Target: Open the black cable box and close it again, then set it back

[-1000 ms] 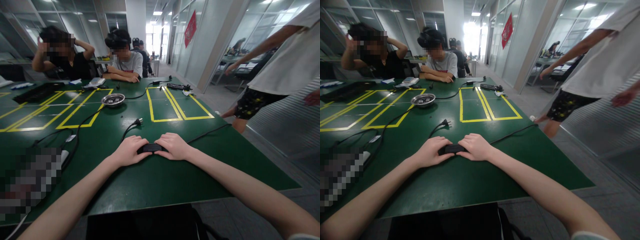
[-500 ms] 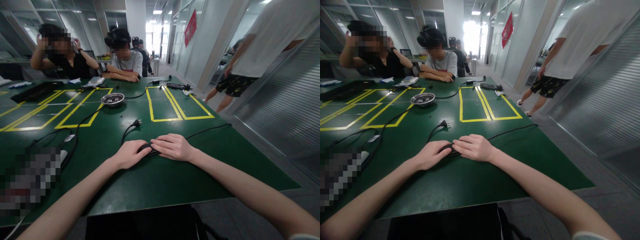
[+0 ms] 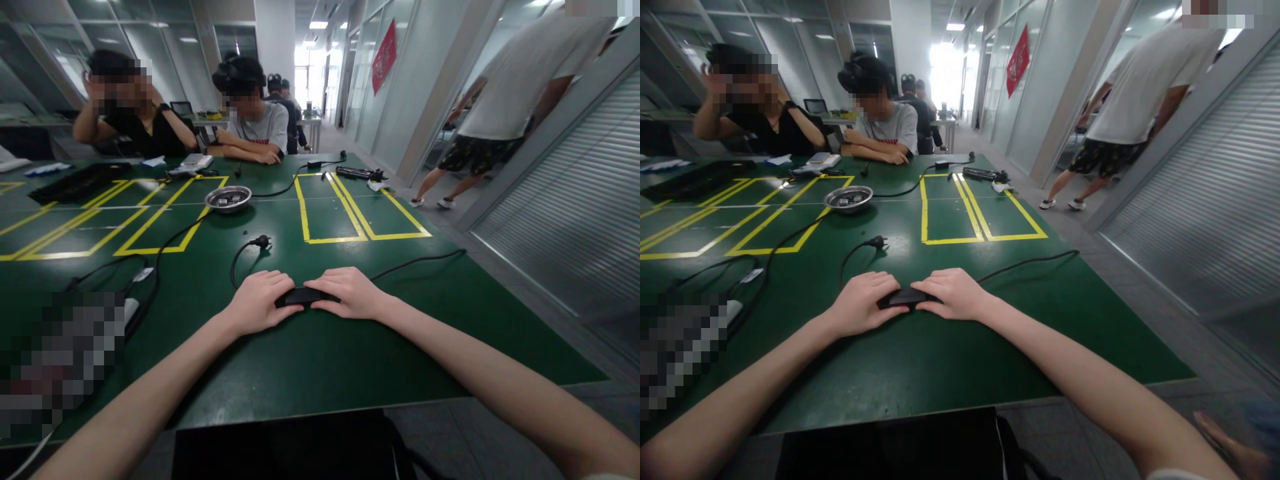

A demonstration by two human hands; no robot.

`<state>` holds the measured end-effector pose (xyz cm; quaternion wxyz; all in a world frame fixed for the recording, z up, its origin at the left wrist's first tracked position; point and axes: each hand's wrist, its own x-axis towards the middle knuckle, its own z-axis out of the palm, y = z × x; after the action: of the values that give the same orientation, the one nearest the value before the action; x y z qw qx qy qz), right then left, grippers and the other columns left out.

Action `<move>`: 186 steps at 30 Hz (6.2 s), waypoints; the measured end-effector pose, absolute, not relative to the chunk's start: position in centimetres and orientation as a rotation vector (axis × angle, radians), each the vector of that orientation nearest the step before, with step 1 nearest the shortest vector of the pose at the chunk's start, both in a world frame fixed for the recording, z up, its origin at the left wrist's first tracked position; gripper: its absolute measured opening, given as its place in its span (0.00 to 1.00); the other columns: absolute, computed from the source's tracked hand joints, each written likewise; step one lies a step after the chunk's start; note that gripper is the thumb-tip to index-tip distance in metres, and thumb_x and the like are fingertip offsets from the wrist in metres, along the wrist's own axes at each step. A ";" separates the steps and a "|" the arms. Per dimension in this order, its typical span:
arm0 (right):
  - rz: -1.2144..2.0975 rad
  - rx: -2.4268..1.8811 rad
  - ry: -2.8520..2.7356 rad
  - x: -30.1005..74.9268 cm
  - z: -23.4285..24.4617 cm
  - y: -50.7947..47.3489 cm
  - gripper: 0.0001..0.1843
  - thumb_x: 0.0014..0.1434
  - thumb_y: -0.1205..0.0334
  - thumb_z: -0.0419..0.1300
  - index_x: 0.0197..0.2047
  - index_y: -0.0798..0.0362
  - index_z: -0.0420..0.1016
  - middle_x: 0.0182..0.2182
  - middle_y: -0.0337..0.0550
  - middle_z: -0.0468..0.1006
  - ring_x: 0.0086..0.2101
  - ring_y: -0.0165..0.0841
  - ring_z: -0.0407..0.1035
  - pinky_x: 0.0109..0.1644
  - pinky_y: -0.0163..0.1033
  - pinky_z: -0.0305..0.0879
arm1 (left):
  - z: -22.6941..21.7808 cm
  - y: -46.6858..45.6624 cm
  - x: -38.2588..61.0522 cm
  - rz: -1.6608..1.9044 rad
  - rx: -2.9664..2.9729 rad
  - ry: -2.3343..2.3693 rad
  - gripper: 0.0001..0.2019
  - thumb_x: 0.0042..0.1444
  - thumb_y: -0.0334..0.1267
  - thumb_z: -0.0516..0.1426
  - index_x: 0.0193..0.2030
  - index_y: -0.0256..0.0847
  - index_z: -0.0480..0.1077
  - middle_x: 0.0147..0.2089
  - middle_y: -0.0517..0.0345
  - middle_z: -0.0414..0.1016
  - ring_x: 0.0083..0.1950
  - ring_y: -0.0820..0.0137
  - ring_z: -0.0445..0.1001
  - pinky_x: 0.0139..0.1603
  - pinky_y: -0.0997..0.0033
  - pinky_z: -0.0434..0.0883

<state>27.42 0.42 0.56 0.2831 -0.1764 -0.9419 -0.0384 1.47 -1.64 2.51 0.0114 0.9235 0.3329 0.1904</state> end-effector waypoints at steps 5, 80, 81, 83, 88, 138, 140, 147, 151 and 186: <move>-0.228 -0.507 -2.494 27.5 0.4 0.5 0.18 0.74 0.54 0.55 0.56 0.58 0.77 0.39 0.52 0.85 0.37 0.39 0.78 0.40 0.43 0.75 | 2.6 -1.7 1.6 0.681 2.874 1.091 0.13 0.68 0.49 0.59 0.45 0.40 0.72 0.41 0.53 0.78 0.41 0.62 0.76 0.42 0.65 0.70; 0.169 -1.987 -1.220 42.6 -0.7 9.3 0.27 0.59 0.54 0.60 0.59 0.56 0.70 0.40 0.53 0.82 0.33 0.43 0.77 0.46 0.47 0.71 | 1.4 -2.0 2.1 0.612 2.594 0.880 0.08 0.66 0.36 0.61 0.49 0.42 0.79 0.57 0.50 0.80 0.59 0.59 0.76 0.62 0.51 0.73; 0.123 -1.956 -1.268 42.4 -0.7 9.3 0.26 0.56 0.53 0.63 0.56 0.56 0.73 0.45 0.55 0.81 0.39 0.45 0.78 0.50 0.47 0.71 | 1.4 -2.0 2.1 0.612 2.594 0.882 0.07 0.66 0.35 0.61 0.49 0.42 0.79 0.57 0.50 0.80 0.59 0.59 0.76 0.62 0.51 0.72; 0.044 -1.895 -1.365 42.2 -0.6 9.3 0.23 0.51 0.55 0.65 0.49 0.56 0.76 0.50 0.58 0.80 0.50 0.50 0.75 0.57 0.49 0.69 | 1.4 -1.9 2.1 0.610 2.598 0.877 0.07 0.67 0.36 0.61 0.49 0.42 0.79 0.57 0.50 0.80 0.59 0.60 0.77 0.63 0.51 0.72; -0.008 -1.789 -1.372 42.4 -0.1 9.2 0.27 0.48 0.61 0.63 0.53 0.54 0.74 0.49 0.55 0.81 0.50 0.49 0.75 0.58 0.51 0.68 | 1.6 -2.0 2.1 0.605 2.610 0.874 0.08 0.66 0.37 0.61 0.49 0.43 0.79 0.57 0.50 0.80 0.60 0.59 0.77 0.63 0.51 0.73; 0.400 -0.868 -2.573 29.9 2.0 1.1 0.09 0.61 0.58 0.64 0.34 0.54 0.79 0.22 0.38 0.76 0.22 0.29 0.66 0.30 0.34 0.56 | 1.0 -2.0 1.7 0.606 2.551 1.004 0.39 0.60 0.46 0.65 0.75 0.43 0.58 0.74 0.44 0.65 0.76 0.53 0.62 0.75 0.49 0.64; 0.395 -0.871 -2.594 29.3 2.3 0.6 0.09 0.63 0.60 0.62 0.34 0.55 0.78 0.23 0.39 0.76 0.23 0.29 0.67 0.31 0.34 0.57 | 0.8 -2.1 1.7 0.619 2.522 0.979 0.39 0.59 0.44 0.65 0.75 0.43 0.57 0.75 0.44 0.64 0.76 0.54 0.62 0.75 0.50 0.64; 0.368 -0.875 -2.610 28.7 1.6 0.7 0.13 0.68 0.56 0.61 0.34 0.54 0.78 0.26 0.42 0.79 0.27 0.33 0.72 0.33 0.35 0.58 | 1.2 -2.3 1.9 0.670 2.462 0.953 0.34 0.62 0.45 0.63 0.73 0.44 0.59 0.70 0.44 0.70 0.69 0.55 0.72 0.70 0.52 0.70; 0.306 -0.851 -2.564 28.8 0.9 1.1 0.12 0.68 0.55 0.62 0.36 0.53 0.80 0.32 0.45 0.82 0.33 0.36 0.76 0.37 0.36 0.62 | 1.7 -1.9 1.6 0.828 2.499 0.991 0.21 0.65 0.44 0.60 0.63 0.43 0.68 0.65 0.44 0.72 0.66 0.57 0.73 0.65 0.53 0.73; 0.399 -0.844 -2.635 29.4 2.5 0.6 0.13 0.62 0.66 0.57 0.28 0.54 0.77 0.25 0.42 0.78 0.25 0.30 0.68 0.32 0.34 0.57 | 2.5 -1.2 0.3 0.602 2.424 1.079 0.12 0.66 0.44 0.57 0.48 0.40 0.78 0.38 0.57 0.78 0.33 0.71 0.74 0.35 0.74 0.69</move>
<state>29.43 0.60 2.49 0.1720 -0.2975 -0.9285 0.1406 0.28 -1.22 2.49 0.2091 0.8712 0.3879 0.2163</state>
